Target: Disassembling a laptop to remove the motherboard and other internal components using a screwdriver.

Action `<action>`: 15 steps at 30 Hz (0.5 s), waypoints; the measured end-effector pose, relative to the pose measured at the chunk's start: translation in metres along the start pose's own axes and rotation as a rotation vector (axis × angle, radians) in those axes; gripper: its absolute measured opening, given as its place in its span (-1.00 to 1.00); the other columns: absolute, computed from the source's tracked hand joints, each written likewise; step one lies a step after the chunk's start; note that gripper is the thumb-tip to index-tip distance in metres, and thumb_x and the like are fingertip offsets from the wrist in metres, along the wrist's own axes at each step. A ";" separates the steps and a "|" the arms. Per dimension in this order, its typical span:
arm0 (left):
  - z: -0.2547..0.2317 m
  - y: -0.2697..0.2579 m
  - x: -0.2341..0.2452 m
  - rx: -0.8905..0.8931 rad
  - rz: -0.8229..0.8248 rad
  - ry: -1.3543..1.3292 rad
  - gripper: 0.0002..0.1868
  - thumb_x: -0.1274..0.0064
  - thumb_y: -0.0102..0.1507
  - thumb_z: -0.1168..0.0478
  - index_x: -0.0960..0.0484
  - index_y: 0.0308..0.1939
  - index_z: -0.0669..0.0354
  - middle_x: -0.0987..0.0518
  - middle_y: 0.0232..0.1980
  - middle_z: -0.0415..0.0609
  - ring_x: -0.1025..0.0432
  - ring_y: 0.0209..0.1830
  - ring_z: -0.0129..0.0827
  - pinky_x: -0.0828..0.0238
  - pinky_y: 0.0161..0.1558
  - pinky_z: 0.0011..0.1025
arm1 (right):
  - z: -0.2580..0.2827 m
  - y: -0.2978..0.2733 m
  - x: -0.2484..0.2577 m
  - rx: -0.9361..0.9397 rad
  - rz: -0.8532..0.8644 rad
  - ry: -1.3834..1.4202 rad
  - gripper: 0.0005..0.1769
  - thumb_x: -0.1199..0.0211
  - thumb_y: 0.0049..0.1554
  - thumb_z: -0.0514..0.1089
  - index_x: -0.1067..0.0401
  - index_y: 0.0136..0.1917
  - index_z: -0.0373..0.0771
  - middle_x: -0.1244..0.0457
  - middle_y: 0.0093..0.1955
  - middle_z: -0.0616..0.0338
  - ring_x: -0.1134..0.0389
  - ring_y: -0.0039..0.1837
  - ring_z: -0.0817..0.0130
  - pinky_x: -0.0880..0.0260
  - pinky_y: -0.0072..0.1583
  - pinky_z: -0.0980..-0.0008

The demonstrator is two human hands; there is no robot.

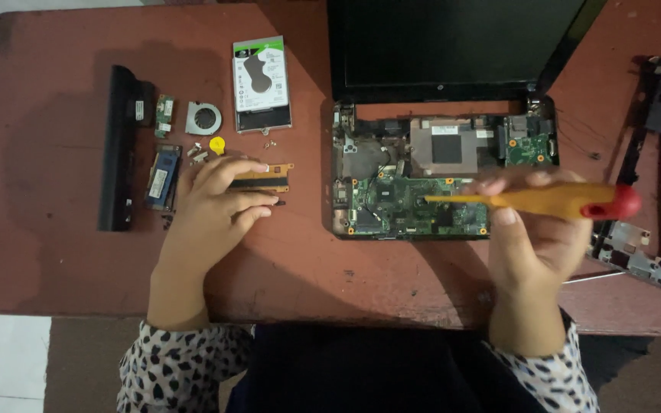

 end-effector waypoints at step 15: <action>-0.124 0.037 -0.022 -0.233 -0.058 -0.142 -0.83 -0.19 0.16 -0.03 -0.72 -0.28 -0.14 -0.45 0.15 -0.25 -0.28 0.25 -0.22 0.10 0.29 0.18 | -0.021 -0.031 0.014 -0.403 -0.214 -0.099 -0.61 -0.06 0.22 -0.41 -0.07 0.24 -0.17 -0.24 0.09 0.00 -0.35 0.12 0.21 -0.50 0.21 0.23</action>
Point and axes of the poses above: each hand's wrist, its own y-axis towards the middle knuckle, its own x-axis out of the back of the hand, z = x × y, the point moved 10 cm from there along y, towards the middle knuckle
